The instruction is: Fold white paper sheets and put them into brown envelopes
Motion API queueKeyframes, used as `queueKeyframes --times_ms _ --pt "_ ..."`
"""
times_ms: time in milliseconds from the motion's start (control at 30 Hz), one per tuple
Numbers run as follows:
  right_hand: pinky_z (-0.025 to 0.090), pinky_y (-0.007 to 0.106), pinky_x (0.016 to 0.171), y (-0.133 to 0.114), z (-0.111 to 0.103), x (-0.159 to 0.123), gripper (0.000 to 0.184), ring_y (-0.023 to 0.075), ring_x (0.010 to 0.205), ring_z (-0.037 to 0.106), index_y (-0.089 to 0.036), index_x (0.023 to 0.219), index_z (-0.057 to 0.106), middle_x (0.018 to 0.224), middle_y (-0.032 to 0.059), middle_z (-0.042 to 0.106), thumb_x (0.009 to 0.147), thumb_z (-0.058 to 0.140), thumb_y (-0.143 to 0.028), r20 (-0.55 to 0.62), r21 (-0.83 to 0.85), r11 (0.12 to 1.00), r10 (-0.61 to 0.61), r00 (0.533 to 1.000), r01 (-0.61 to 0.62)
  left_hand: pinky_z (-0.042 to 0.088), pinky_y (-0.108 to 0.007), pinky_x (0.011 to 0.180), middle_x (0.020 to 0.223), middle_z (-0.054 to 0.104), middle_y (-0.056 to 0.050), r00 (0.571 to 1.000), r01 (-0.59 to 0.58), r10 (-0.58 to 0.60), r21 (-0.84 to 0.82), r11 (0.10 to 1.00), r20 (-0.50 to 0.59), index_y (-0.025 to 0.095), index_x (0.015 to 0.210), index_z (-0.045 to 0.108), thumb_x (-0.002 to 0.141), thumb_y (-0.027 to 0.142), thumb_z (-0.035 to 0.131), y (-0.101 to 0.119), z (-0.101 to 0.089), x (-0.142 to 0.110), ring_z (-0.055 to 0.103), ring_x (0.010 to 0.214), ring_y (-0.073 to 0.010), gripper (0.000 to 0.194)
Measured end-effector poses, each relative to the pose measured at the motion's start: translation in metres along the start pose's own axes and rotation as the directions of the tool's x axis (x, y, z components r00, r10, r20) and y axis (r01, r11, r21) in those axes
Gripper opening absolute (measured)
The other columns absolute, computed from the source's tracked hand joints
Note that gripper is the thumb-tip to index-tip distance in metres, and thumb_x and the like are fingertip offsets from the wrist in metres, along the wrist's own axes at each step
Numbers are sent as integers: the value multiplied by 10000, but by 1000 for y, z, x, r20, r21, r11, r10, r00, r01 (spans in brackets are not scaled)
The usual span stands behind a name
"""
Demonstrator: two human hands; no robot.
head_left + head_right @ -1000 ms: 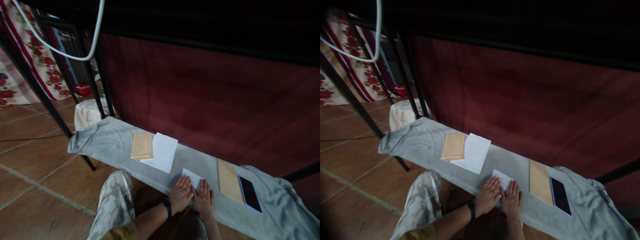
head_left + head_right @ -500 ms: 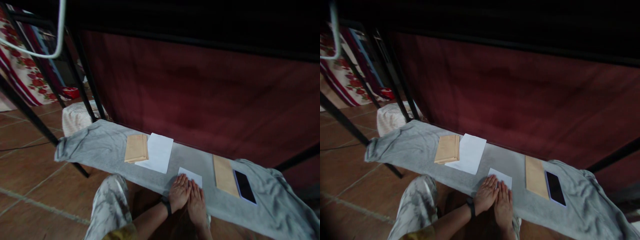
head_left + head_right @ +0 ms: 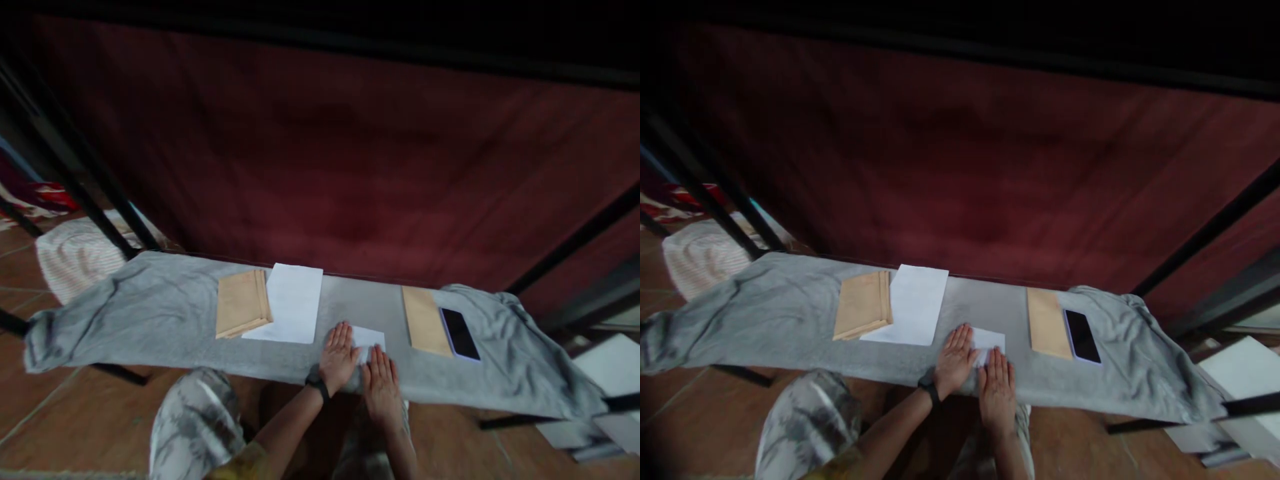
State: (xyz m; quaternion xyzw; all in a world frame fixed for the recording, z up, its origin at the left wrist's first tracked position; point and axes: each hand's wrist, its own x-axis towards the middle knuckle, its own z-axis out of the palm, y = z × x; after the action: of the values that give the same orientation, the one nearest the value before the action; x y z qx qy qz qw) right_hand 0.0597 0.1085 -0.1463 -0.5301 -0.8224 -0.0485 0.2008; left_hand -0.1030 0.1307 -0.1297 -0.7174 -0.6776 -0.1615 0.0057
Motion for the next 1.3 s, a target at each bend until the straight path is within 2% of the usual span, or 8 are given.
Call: queueKeyframes --times_ms 100,200,367,500,667,933,1133,1300 --pt "290 488 1155 2 -9 6 577 274 1402 418 -71 1427 499 1491 190 468 1041 177 -354 49 -36 993 112 993 -110 272 -440 1207 1576 349 -158 1000 25 -25 28 999 -3 64 1497 362 1009 424 296 -3 0 0 298 1475 -246 610" --pt "268 520 1157 0 -17 20 573 295 1400 419 -55 1402 524 1457 205 504 1044 198 -361 87 -50 981 189 978 -185 277 -463 1200 1580 340 -163 1000 12 -12 56 998 0 76 1498 368 1002 378 310 -3 -2 1 307 1471 -259 583" --pt "277 434 1170 -15 -14 50 506 227 1423 391 -124 1460 459 1518 125 447 1050 229 -311 122 67 994 78 989 -87 278 -452 1196 1596 330 -120 999 -27 24 105 994 33 186 1504 389 1004 328 328 -4 -8 2 298 1475 -255 523" --pt "261 436 1180 -19 -3 61 487 224 1428 383 -141 1462 457 1518 118 443 1048 283 -329 144 81 995 48 988 -60 283 -451 1193 1588 352 -115 999 -25 20 138 990 37 183 1509 382 997 285 323 -4 -10 3 305 1472 -250 525" --pt "262 439 1171 -4 2 58 513 252 1414 402 -114 1463 453 1523 133 430 1048 288 -367 92 36 997 68 993 -71 275 -442 1198 1582 356 -128 999 -22 18 144 989 30 124 1498 394 1000 312 295 -2 -12 3 297 1476 -248 541" --pt "285 467 1150 24 -1 46 530 276 1377 448 -121 1487 420 1494 149 470 1045 279 -379 -9 -32 994 109 994 -109 255 -440 1208 1574 349 -163 998 24 -31 130 991 49 48 1499 363 1009 453 251 -1 -15 3 293 1477 -264 645" --pt "278 467 1147 27 0 43 536 286 1374 446 -104 1478 431 1486 152 482 1045 277 -381 -21 -64 992 106 994 -107 262 -439 1207 1557 374 -177 998 57 -58 125 990 2 34 1490 375 1004 470 253 -4 -13 -5 296 1475 -266 664" --pt "282 483 1138 27 2 42 539 290 1361 459 -111 1485 421 1492 157 473 1040 265 -373 -35 -64 994 91 995 -93 290 -433 1196 1549 395 -163 996 78 -74 108 991 -40 49 1482 396 1002 390 264 -10 -10 -16 311 1469 -258 604"
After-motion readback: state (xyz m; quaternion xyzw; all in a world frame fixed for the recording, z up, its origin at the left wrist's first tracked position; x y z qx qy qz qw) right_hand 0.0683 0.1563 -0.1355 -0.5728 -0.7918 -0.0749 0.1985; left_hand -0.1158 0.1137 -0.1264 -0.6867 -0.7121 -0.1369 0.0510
